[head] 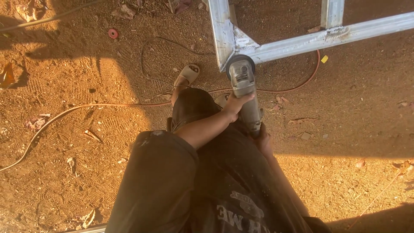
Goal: Using a handheld angle grinder to smooth out weld joints on a metal frame structure.
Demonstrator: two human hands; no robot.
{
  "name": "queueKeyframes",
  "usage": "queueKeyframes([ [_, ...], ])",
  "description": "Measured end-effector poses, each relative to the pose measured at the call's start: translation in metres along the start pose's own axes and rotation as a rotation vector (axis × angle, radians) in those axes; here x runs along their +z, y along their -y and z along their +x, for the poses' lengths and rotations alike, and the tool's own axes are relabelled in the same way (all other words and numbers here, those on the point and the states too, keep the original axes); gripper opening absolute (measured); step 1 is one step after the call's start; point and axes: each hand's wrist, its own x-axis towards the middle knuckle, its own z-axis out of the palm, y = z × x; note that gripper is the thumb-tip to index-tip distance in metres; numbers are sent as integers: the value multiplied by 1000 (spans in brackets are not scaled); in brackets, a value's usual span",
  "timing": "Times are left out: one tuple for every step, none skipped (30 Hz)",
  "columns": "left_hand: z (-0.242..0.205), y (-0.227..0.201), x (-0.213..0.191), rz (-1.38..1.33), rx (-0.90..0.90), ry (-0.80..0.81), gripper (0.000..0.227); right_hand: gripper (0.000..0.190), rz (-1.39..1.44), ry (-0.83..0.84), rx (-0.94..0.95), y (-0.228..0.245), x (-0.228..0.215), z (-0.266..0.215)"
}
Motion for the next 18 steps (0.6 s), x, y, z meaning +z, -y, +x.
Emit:
queueKeyframes([
  [3, 1, 6, 0, -3, 1, 99, 88, -1, 1, 2, -9, 9, 6],
  [7, 2, 12, 20, 10, 20, 96, 87, 30, 48, 114, -18, 18, 12],
  [11, 1, 18, 41, 26, 39, 93, 86, 63, 93, 222, -26, 27, 20],
  [13, -3, 24, 41, 27, 39, 93, 86, 63, 92, 221, -25, 24, 25],
  [14, -6, 28, 66, 60, 77, 85, 84, 88, 65, 217, -24, 22, 27],
  [16, -9, 33, 92, 92, 116, 78, 82, 114, 39, 213, -23, 21, 29],
  [20, -2, 29, 96, 91, 119, 78, 82, 117, 36, 217, -33, 29, 30],
  [24, 4, 26, 81, 86, 95, 83, 85, 72, 41, 181, -44, 37, 32],
  [30, 10, 24, 69, 79, 74, 88, 88, 29, 44, 148, -54, 45, 34],
  [19, 8, 18, 76, 77, 81, 88, 88, 35, 39, 155, -47, 41, 28],
  [9, 6, 12, 61, 59, 19, 91, 90, 9, 61, 96, -39, 36, 22],
  [-2, 3, 6, 47, 41, -44, 94, 92, -17, 82, 36, -31, 32, 16],
  [-3, 2, 9, 53, 33, -37, 94, 92, -15, 80, 47, -26, 27, 14],
  [-5, 1, 12, 2, 41, -46, 91, 92, -19, 119, 37, -21, 22, 12],
  [-6, 0, 15, -57, 53, -56, 88, 93, -28, 157, 18, -15, 15, 14],
  [-3, -5, 21, -59, 52, -52, 88, 93, -31, 154, 21, -14, 9, 16],
  [0, -10, 27, -20, 23, -22, 89, 86, 17, 109, 59, -13, 3, 17],
  [3, -15, 33, 18, -6, 8, 91, 79, 66, 63, 97, -11, -3, 19],
])
